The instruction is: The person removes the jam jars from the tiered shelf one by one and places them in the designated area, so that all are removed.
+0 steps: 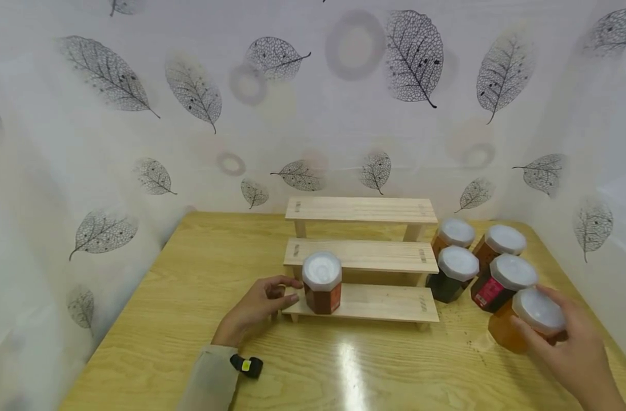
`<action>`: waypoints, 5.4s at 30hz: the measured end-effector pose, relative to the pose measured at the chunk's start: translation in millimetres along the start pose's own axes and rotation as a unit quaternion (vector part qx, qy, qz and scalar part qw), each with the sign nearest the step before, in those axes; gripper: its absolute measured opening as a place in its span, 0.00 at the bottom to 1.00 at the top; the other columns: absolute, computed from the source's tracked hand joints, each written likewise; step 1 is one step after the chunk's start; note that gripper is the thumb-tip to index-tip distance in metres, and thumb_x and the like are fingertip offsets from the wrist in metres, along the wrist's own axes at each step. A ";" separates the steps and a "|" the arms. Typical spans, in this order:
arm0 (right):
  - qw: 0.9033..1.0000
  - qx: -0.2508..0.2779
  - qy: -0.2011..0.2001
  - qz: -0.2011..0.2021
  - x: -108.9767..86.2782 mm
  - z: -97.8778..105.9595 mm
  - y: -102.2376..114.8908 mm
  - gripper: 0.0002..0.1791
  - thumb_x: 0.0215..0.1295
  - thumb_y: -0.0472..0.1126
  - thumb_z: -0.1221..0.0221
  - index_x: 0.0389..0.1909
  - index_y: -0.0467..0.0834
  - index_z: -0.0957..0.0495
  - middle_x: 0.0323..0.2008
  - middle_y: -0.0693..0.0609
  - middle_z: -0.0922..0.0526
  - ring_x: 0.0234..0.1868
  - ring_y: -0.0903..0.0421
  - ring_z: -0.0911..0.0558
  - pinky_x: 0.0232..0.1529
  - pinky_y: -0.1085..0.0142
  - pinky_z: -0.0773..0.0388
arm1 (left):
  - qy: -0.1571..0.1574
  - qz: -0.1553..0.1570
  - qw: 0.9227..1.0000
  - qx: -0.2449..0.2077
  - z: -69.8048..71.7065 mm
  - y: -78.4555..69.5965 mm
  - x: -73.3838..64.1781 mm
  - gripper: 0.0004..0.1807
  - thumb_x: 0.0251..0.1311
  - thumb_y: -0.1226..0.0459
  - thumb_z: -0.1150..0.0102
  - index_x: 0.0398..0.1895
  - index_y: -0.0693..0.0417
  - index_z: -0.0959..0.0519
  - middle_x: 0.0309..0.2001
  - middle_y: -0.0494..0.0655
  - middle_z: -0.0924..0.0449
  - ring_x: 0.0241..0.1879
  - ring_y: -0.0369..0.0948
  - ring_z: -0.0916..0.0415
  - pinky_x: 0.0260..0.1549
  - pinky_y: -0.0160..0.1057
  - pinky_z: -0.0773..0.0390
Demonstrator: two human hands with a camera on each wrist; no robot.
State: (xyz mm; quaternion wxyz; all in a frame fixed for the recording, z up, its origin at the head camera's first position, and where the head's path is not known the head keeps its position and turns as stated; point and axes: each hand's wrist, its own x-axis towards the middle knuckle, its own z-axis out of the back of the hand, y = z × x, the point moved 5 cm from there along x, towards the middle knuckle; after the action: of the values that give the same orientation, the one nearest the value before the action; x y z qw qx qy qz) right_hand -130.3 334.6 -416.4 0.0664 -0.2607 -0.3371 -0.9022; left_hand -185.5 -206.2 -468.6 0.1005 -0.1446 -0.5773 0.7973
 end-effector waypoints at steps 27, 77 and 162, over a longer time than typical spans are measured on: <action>0.984 0.120 -0.050 0.126 25.5 -9.4 83.2 0.28 0.60 0.23 0.34 0.63 0.30 0.24 0.57 0.54 0.19 0.56 0.69 0.21 0.36 0.86 0.27 | 0.007 0.006 1.000 -0.016 0.8 -0.9 -0.9 0.17 0.70 0.59 0.33 0.60 0.50 0.18 0.35 0.46 0.21 0.27 0.38 0.33 0.25 0.34 0.28; 0.909 0.264 0.237 0.221 42.3 -189.9 239.7 0.44 0.59 0.40 0.24 0.74 0.46 0.35 0.64 0.47 0.28 0.51 0.55 0.23 0.38 0.61 0.17 | 0.015 0.005 1.000 -0.013 -0.5 0.1 0.8 0.18 0.71 0.58 0.34 0.60 0.51 0.18 0.24 0.43 0.28 0.25 0.41 0.32 0.23 0.35 0.26; 0.997 0.029 0.024 0.068 21.8 -46.4 85.9 0.52 0.42 0.26 0.22 0.73 0.35 0.34 0.62 0.31 0.25 0.50 0.56 0.27 0.45 0.83 0.37 | 0.026 -0.016 0.999 -0.020 0.2 -3.0 -1.2 0.18 0.73 0.62 0.37 0.61 0.59 0.20 0.23 0.44 0.30 0.24 0.41 0.35 0.22 0.36 0.26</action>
State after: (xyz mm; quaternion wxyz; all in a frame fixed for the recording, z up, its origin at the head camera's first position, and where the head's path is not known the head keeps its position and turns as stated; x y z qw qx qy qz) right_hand -143.3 240.4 -385.4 0.1434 -0.2598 -0.3430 -0.8912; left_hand -184.4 -205.9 -465.5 0.1251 -0.1582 -0.5925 0.7799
